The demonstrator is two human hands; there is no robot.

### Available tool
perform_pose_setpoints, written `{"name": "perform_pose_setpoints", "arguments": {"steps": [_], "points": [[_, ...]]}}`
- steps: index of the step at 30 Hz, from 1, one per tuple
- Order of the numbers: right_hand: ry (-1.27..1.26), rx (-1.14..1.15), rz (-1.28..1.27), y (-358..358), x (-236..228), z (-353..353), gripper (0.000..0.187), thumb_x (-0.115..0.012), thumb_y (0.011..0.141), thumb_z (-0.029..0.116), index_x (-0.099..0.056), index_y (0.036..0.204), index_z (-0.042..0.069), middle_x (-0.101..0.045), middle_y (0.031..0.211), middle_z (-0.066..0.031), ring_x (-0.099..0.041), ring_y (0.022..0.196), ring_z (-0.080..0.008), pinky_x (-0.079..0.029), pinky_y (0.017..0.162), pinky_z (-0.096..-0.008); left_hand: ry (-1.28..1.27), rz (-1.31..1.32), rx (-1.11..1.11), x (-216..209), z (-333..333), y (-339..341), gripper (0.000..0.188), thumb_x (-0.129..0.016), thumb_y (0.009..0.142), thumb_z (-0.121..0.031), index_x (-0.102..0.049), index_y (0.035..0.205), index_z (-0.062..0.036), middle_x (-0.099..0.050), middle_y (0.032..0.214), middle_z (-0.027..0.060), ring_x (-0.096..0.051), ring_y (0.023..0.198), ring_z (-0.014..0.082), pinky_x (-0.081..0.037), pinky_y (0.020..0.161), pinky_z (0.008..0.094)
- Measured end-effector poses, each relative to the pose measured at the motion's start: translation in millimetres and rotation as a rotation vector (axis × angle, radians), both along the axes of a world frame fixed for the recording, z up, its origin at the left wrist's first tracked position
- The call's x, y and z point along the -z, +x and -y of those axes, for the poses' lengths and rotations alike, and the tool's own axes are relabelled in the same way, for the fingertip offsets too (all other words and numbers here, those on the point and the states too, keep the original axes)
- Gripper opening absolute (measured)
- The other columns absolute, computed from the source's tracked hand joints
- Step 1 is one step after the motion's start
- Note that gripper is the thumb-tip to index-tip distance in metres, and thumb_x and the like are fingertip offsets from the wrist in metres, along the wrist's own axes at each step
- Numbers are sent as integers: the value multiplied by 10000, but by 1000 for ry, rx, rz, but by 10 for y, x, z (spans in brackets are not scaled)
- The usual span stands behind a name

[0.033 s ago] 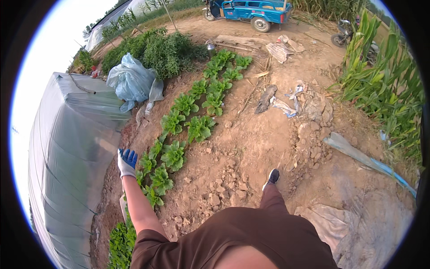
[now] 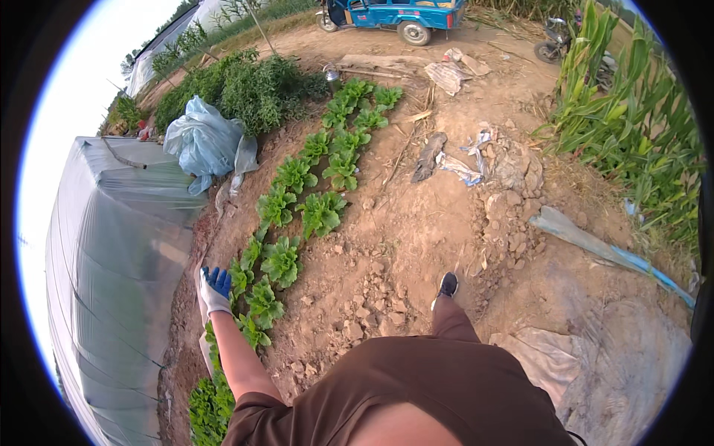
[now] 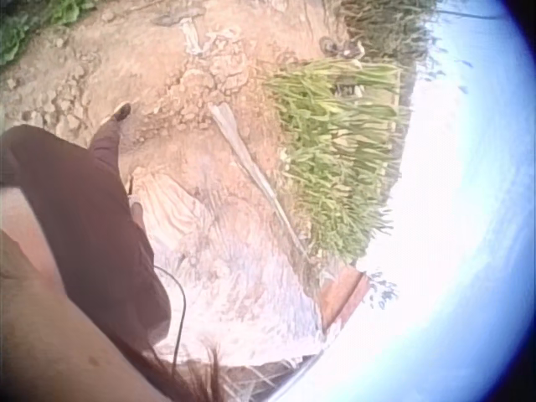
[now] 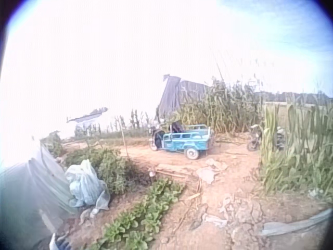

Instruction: The person uses pliers and a hammer to secure metal rods into the ground, then lifts and positions a long metal rod with another person. The person walks along a dirt path, removes gloves, and places them on a blue cart.

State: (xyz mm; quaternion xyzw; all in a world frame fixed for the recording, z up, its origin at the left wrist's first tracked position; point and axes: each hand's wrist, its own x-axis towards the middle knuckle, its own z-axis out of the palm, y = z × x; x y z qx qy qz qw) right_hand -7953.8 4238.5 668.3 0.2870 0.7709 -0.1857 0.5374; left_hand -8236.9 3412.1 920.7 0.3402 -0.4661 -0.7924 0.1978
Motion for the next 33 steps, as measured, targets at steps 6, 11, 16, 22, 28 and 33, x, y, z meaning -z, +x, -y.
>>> {"name": "perform_pose_setpoints", "arguments": {"steps": [6,11,16,22,28,33], "points": [[42,-20,-112,-1313,-53,-547,470,-605,920,357,-727,1232,27,-711,1239,-236,-679,1186,-393,-552,948,-471,216,689,81,1988,-1792,557,702,-603,965,-597,-360,1497,-209,-442,1385,140,-541,1169,348,-527,923,484],[-86,188,-132,-2944,-971,-1225,322,-624,944,303,-667,821,9,-673,714,-140,-651,559,-253,-528,536,-432,154,947,357,2493,-2803,249,517,-602,994,-503,-460,1386,-198,-545,1203,116,-597,999,314,-547,809,458],[6,328,-24,-3978,-1011,-2078,396,-659,962,386,-673,819,17,-648,665,-106,-638,550,-256,-499,508,-444,146,946,286,2891,-2987,-312,338,-601,1023,-410,-560,1274,-187,-648,1021,92,-653,830,281,-566,696,433],[72,382,-6,-4317,-1115,-2358,405,-660,970,435,-671,898,37,-656,791,-133,-627,634,-264,-483,566,-443,66,926,230,2885,-3328,-2449,201,-589,1049,-367,-613,1159,-200,-671,936,49,-639,662,231,-517,560,403],[28,346,-13,-5035,-800,-2448,454,-657,951,479,-653,1046,35,-654,950,-171,-619,823,-296,-469,724,-443,-73,717,847,2401,-4806,-4452,157,-637,1033,-219,-678,1146,-117,-657,816,16,-597,605,141,-468,519,297],[-3,327,-1,-5974,-300,-2677,536,-654,935,516,-637,1170,34,-652,1083,-202,-611,980,-323,-457,856,-443,-768,707,1488,1780,-5814,-5732,409,-731,959,-374,-728,1278,-118,-754,951,28,-706,796,131,-565,723,309]]}}
